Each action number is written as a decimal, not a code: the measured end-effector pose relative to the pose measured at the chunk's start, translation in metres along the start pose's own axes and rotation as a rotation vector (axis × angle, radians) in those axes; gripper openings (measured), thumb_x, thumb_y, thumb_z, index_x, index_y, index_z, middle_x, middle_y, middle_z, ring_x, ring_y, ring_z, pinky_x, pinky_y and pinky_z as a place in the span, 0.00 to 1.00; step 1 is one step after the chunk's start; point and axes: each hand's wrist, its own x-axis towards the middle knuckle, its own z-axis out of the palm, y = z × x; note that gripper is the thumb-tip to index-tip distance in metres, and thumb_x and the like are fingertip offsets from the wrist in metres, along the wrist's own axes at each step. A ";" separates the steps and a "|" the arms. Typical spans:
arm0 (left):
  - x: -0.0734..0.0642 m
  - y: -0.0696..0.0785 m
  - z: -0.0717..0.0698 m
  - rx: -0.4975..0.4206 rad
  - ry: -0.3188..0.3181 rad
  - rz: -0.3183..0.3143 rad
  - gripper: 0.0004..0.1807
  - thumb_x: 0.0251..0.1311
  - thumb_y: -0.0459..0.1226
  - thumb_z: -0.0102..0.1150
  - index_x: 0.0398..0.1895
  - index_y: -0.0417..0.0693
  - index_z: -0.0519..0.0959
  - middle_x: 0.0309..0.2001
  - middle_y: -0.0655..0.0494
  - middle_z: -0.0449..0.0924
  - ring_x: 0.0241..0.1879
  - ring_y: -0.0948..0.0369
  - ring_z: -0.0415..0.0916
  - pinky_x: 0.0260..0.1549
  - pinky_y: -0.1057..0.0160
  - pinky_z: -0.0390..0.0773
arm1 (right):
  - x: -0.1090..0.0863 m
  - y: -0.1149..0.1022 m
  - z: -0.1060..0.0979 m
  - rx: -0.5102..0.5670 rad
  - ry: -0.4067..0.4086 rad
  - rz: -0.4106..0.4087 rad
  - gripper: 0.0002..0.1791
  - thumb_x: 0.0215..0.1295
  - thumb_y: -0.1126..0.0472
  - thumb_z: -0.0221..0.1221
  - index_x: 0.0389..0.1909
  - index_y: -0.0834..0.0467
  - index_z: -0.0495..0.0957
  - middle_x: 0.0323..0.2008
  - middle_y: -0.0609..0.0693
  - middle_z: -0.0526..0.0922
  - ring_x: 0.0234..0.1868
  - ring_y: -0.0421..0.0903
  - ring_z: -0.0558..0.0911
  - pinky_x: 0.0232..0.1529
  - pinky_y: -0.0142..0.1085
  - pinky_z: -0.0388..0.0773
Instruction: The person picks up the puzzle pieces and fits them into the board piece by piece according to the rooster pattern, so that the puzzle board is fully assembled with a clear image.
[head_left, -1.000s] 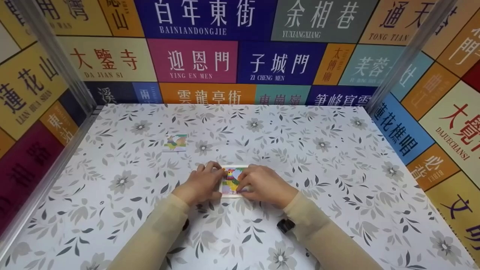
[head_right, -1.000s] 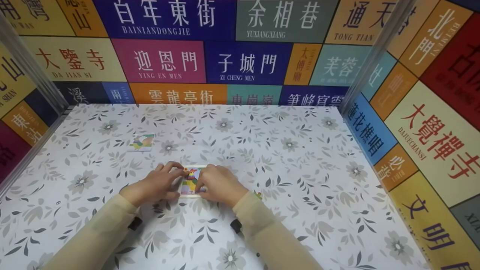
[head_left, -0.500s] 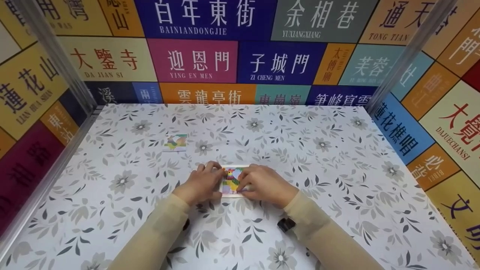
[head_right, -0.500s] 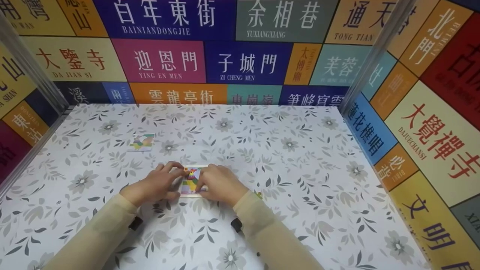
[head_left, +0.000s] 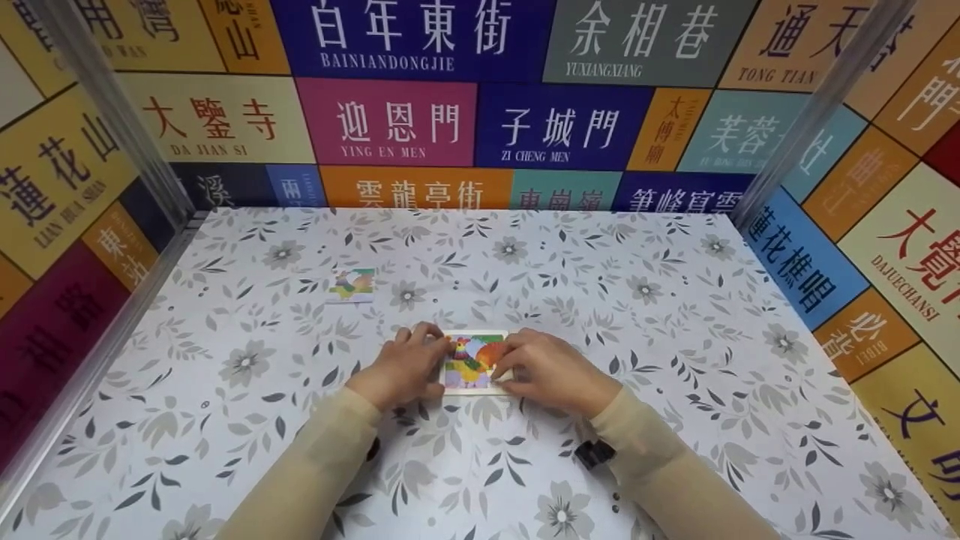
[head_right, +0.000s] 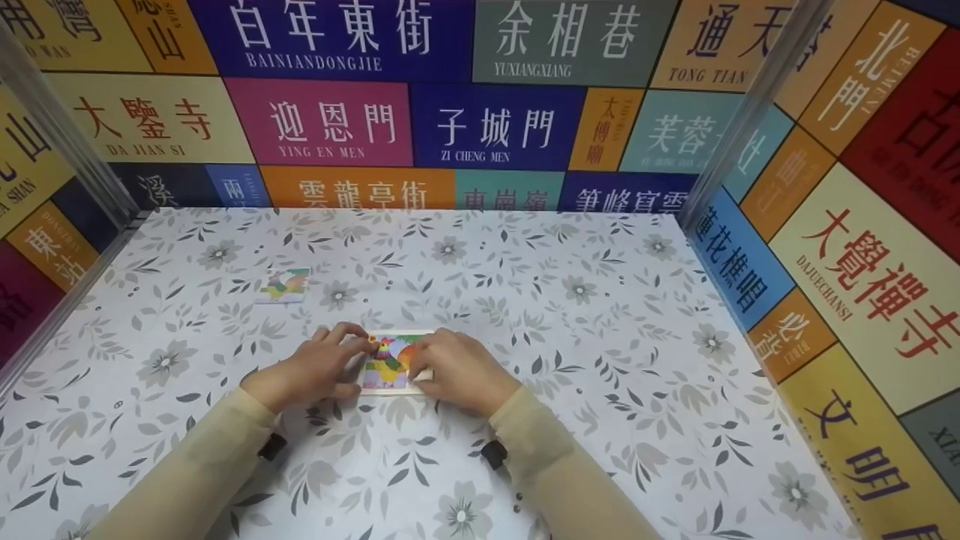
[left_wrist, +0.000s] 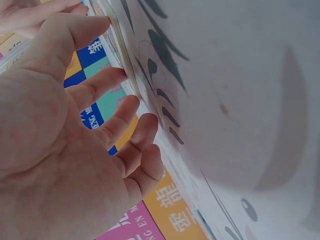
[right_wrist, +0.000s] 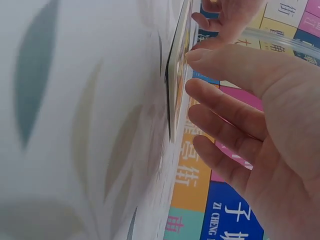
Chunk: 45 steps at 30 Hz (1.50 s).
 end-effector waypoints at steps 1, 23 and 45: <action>0.000 0.000 0.000 -0.001 -0.003 -0.002 0.33 0.55 0.41 0.73 0.66 0.53 0.75 0.70 0.48 0.64 0.62 0.44 0.65 0.60 0.40 0.71 | -0.002 0.002 -0.001 0.006 0.002 0.006 0.06 0.60 0.59 0.71 0.39 0.49 0.91 0.45 0.43 0.86 0.49 0.43 0.82 0.54 0.40 0.79; 0.001 -0.002 0.001 0.005 0.020 0.007 0.32 0.54 0.43 0.74 0.64 0.53 0.76 0.70 0.47 0.65 0.61 0.44 0.66 0.58 0.40 0.72 | -0.049 0.042 -0.026 0.042 0.040 0.127 0.10 0.55 0.60 0.73 0.40 0.49 0.91 0.44 0.41 0.86 0.49 0.44 0.83 0.54 0.44 0.80; 0.001 -0.001 0.001 -0.028 -0.011 -0.015 0.32 0.55 0.42 0.73 0.65 0.56 0.76 0.70 0.49 0.64 0.62 0.45 0.64 0.61 0.40 0.69 | -0.087 0.055 -0.043 0.005 -0.017 0.269 0.13 0.53 0.57 0.76 0.41 0.48 0.91 0.40 0.40 0.86 0.38 0.44 0.80 0.40 0.36 0.77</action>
